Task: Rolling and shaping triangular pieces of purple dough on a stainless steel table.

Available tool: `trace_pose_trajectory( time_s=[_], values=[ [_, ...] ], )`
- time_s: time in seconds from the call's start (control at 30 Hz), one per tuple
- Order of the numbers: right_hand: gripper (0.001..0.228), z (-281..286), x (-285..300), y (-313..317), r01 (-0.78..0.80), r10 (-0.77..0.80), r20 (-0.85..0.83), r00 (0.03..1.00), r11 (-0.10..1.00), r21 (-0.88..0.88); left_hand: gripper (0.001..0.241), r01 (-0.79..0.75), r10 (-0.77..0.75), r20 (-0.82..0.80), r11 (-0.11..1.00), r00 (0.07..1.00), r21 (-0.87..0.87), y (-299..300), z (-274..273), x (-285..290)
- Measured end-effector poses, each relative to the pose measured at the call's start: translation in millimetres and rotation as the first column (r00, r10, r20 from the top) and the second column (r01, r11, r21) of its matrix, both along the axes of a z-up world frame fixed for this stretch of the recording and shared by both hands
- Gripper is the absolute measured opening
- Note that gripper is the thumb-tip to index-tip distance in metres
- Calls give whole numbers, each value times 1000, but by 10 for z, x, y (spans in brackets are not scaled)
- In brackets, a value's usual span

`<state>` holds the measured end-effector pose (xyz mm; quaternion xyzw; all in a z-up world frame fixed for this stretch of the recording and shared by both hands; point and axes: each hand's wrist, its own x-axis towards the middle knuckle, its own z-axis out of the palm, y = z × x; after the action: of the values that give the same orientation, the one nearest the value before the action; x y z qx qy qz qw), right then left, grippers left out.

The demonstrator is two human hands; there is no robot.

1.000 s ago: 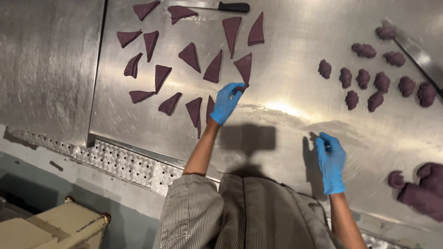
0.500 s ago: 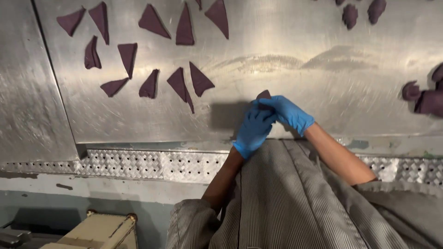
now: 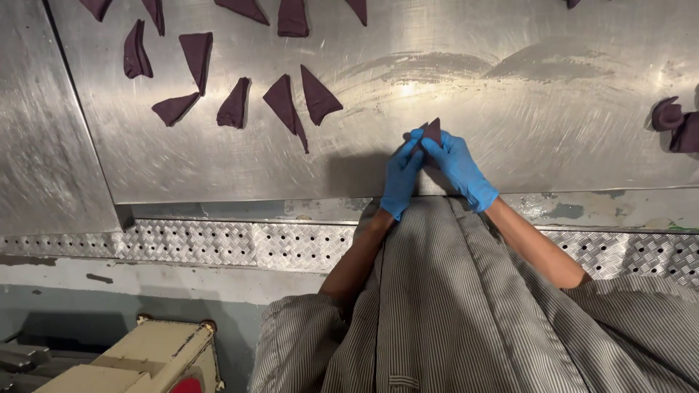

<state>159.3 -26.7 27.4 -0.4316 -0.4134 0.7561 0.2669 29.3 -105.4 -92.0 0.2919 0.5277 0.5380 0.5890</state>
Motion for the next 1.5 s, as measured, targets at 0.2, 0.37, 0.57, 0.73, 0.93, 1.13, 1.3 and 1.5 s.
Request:
trace_pose_trajectory(
  time_s=[0.2, 0.37, 0.57, 0.73, 0.93, 1.13, 1.3, 1.5],
  values=[
    [38, -318, 68, 59, 84, -76, -102, 992, 993, 79, 31, -10, 45, -241, 990, 969, 142, 48, 232, -98],
    [35, -618, 162, 109, 43, -43, -20, 999, 999, -3, 28, 7, 5, 75, 986, 997, -165, -133, -220, -108],
    [30, -699, 69, 189, 39, -26, 77, 997, 986, -164, 30, 197, -113, 223, 893, 968, -404, -233, -67, -294],
    [29, -732, -38, 281, 39, -37, 10, 999, 976, -216, 29, 267, -230, 138, 869, 963, -417, -254, -185, -432],
    [27, -840, -158, 338, 7, 0, 47, 999, 991, -132, 48, 292, -631, -745, 770, 216, -567, -169, 445, -486],
    [24, -767, -247, 421, -52, 69, 170, 983, 994, -101, 68, 568, -158, -976, 822, 151, -45, -250, 486, -222],
    [21, -780, -244, 399, 25, -12, 77, 997, 984, -176, 92, 589, -310, -946, 750, -92, -303, -193, 380, -9],
    [21, -811, -314, 495, 45, -33, 90, 995, 989, -138, 95, 536, -269, -961, 803, -65, -261, -250, 233, 38]
  ],
)
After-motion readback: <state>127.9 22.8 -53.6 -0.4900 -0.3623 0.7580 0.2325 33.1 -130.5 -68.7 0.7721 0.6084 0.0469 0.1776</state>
